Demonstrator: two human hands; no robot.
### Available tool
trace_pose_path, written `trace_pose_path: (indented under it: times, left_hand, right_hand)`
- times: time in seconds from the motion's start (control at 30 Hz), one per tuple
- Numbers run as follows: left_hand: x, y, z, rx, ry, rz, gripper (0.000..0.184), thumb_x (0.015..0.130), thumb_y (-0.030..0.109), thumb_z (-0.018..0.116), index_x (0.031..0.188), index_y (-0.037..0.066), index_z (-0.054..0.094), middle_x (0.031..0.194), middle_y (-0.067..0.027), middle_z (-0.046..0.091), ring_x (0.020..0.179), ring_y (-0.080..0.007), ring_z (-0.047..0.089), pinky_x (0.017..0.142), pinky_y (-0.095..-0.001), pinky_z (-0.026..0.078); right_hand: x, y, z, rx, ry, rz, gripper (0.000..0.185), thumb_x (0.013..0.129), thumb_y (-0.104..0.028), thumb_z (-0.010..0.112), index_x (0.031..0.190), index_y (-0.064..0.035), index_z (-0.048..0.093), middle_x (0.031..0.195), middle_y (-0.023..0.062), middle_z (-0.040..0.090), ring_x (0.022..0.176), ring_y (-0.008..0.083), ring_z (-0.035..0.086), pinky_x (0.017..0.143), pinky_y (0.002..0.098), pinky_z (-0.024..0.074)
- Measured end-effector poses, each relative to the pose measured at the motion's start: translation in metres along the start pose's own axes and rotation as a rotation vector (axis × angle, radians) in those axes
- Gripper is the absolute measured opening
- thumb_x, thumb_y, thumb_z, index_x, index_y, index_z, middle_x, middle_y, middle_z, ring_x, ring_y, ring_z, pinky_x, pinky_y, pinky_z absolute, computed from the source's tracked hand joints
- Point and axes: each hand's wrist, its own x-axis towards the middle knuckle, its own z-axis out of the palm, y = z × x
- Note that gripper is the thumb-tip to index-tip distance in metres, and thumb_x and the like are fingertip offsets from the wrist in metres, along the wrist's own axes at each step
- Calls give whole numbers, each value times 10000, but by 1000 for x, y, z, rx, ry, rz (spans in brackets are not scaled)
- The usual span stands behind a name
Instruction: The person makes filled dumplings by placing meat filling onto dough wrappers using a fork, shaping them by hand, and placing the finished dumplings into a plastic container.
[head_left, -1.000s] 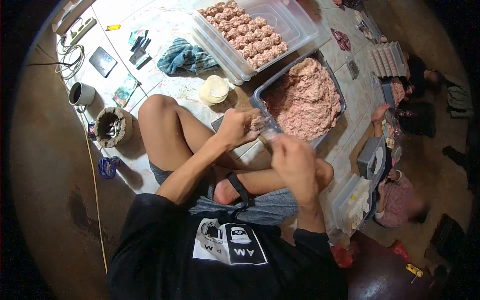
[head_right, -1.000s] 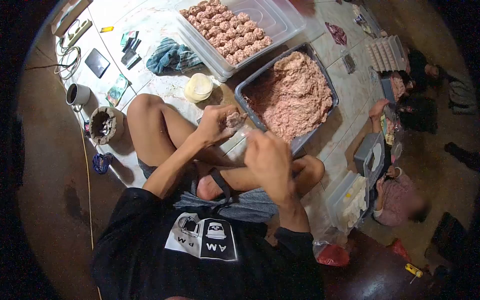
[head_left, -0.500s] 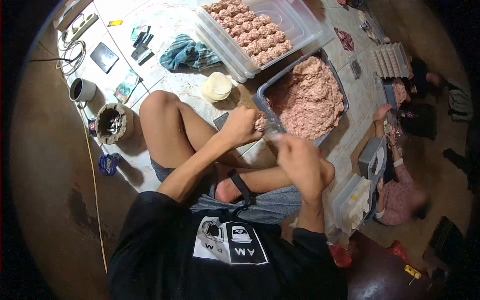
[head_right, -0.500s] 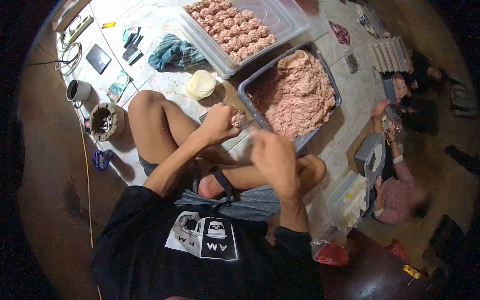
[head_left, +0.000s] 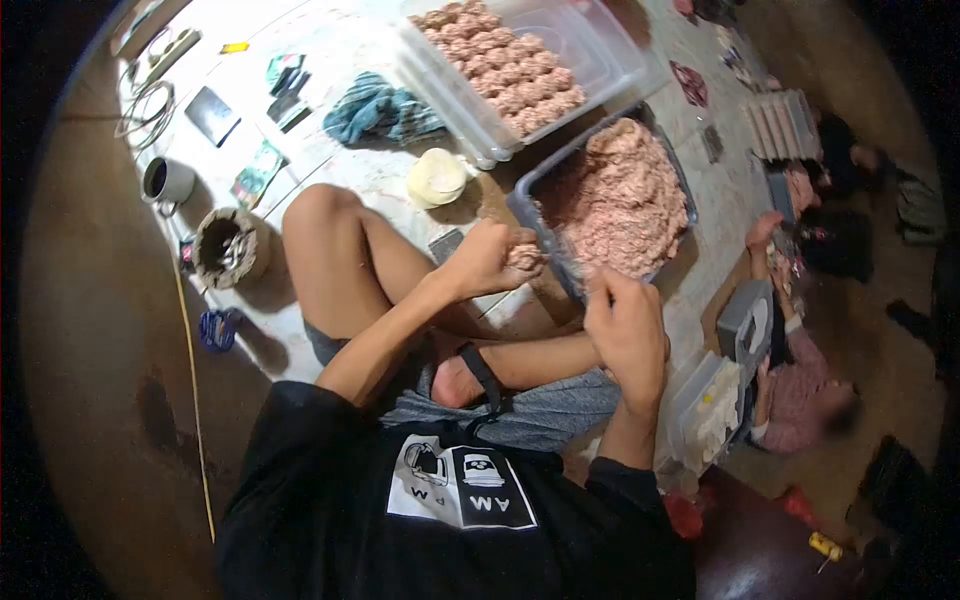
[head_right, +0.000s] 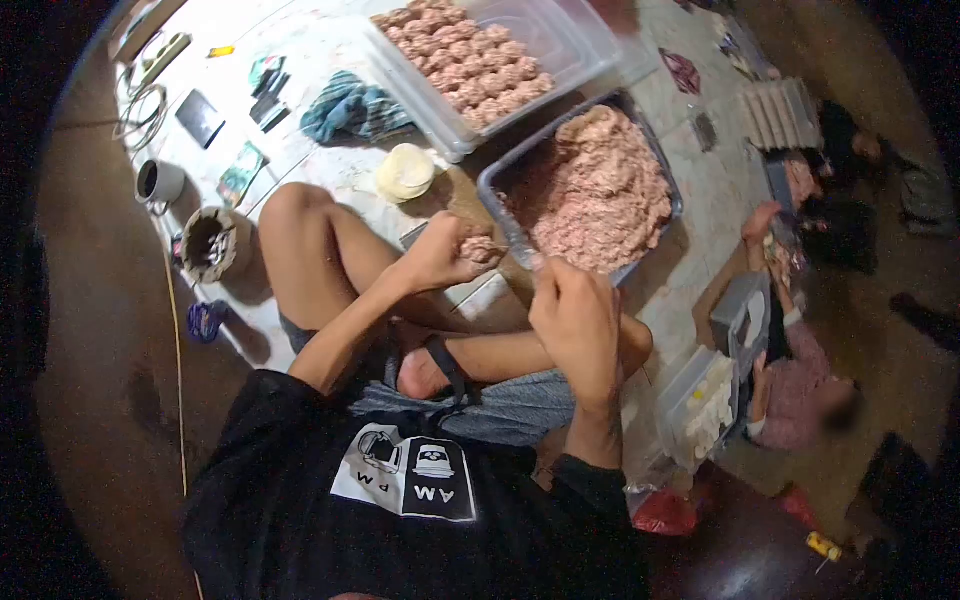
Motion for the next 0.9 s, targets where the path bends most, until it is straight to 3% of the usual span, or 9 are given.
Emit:
trace_pose_path:
  times: [0.1,0.3,0.37,0.5,0.57,0.6,0.7,0.73,0.9]
  left_hand:
    - [-4,-3,1,148,27,-37,321,770,228,840,989,19,735,767,-235,679,729,-420,676,703,-465,562]
    - [4,-2,-14,-389,229,-27,275,797,110,905,888,12,664,820,21,658,762,-78,577,681,-295,509]
    - [6,0,-21,-389,194,-72,281,817,136,896,878,10,652,785,-30,653,716,-82,568,652,-291,495]
    - [2,-2,-14,-107,44,-69,394,804,269,915,957,2,669,740,-128,603,628,-198,589,616,-352,484]
    - [0,7,-16,-12,50,-82,488,780,322,930,1072,3,705,771,-143,624,653,-253,623,634,-385,497]
    - [-1,-3,-10,58,78,29,808,814,466,881,1429,20,604,853,-175,659,744,-312,670,711,-421,524]
    - [0,15,-17,-36,16,-95,986,909,615,732,1619,27,382,810,-254,692,794,-431,725,741,-476,542]
    - [5,5,-13,-70,193,99,995,977,617,636,1673,32,230,797,-263,685,759,-429,712,727,-476,534]
    - [7,-15,-77,373,565,-543,384,954,431,757,1114,83,735,660,-107,648,627,-283,668,639,-401,515]
  right_hand:
    - [1,5,22,59,72,-9,273,1025,-228,587,942,-10,730,856,288,677,840,512,673,731,571,526]
    - [10,49,-11,1,358,265,220,994,-154,630,1057,12,760,816,275,697,825,435,715,796,470,546]
    - [21,93,15,-23,322,268,273,1012,-220,621,1037,23,744,920,296,695,874,496,675,779,527,533]
    - [31,110,58,-282,625,-233,355,937,-124,714,1279,-28,708,1259,244,660,1033,483,660,838,546,553]
    - [26,49,52,181,351,-167,669,823,0,774,1459,-95,592,1382,205,590,1123,443,650,887,521,567]
    - [20,15,48,407,229,-93,816,772,51,798,1528,-118,541,1407,195,576,1148,424,652,905,506,573]
    - [26,-12,66,513,267,-171,830,751,49,814,1517,-123,545,1273,194,640,1075,377,689,868,457,585]
    - [33,-13,65,399,343,-273,669,793,10,804,1425,-99,615,1191,190,652,1022,377,698,859,462,579]
    - [50,-33,80,317,255,-261,330,839,-34,780,1165,-21,727,1188,192,660,1040,391,697,922,446,564]
